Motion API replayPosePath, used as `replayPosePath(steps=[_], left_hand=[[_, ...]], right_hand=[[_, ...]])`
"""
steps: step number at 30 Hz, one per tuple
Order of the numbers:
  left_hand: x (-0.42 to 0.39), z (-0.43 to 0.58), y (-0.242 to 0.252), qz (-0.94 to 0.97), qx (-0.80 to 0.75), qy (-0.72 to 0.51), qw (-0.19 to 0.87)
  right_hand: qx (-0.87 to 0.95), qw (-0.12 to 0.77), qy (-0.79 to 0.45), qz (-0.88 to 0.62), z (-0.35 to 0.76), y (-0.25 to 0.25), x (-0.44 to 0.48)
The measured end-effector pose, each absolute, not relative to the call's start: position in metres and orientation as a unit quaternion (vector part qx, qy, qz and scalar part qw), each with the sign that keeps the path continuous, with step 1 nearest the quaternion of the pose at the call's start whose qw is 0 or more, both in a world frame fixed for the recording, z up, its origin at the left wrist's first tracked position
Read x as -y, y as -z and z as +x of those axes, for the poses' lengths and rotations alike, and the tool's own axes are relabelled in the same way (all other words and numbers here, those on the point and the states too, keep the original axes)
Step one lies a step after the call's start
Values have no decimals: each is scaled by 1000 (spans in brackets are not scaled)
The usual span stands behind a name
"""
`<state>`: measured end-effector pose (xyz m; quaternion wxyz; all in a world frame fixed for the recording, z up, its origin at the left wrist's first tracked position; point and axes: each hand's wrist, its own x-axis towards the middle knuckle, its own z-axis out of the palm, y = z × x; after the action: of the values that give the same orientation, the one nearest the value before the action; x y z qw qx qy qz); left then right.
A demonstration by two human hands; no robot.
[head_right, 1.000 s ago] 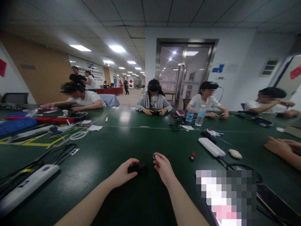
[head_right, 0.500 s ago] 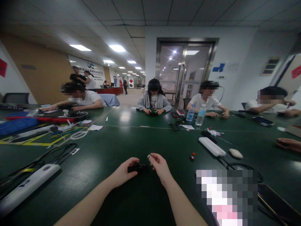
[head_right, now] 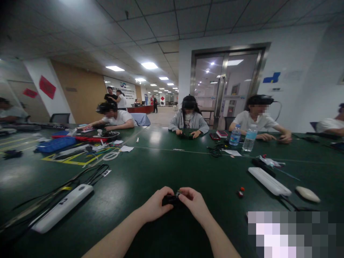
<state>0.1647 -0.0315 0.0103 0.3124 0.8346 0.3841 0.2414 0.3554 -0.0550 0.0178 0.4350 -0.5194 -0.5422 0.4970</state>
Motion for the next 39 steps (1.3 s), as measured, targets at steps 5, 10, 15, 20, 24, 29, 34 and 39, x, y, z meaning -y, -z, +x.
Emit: replayPosePath(steps=[5,10,15,20,24,29,34,39], left_hand=[[25,153,-10,825,-421,-232,297],[26,148,-15,854,-402,-212,255],[28,158,-11,851,-399,-220,261],[28,162,-6,837,-414,-214,286],[30,160,-10,821,-427,-218,309],[32,162,-13,819,-425,-214,319],[30,163,-10,821,-415,-210,332],[30,162,-8,823,-430,-221,297]], right_hand=[[557,417,-501,-515,360,-15,53],[551,404,-500,-532,362,-13,51],[564,413,-493,-517,359,-16,52],[560,409,-490,-528,358,-17,52],[577,404,-479,-523,355,-13,51],[611,392,-466,-505,347,-15,54],[623,367,-472,-505,346,-13,54],[615,367,-459,-526,350,-10,51]])
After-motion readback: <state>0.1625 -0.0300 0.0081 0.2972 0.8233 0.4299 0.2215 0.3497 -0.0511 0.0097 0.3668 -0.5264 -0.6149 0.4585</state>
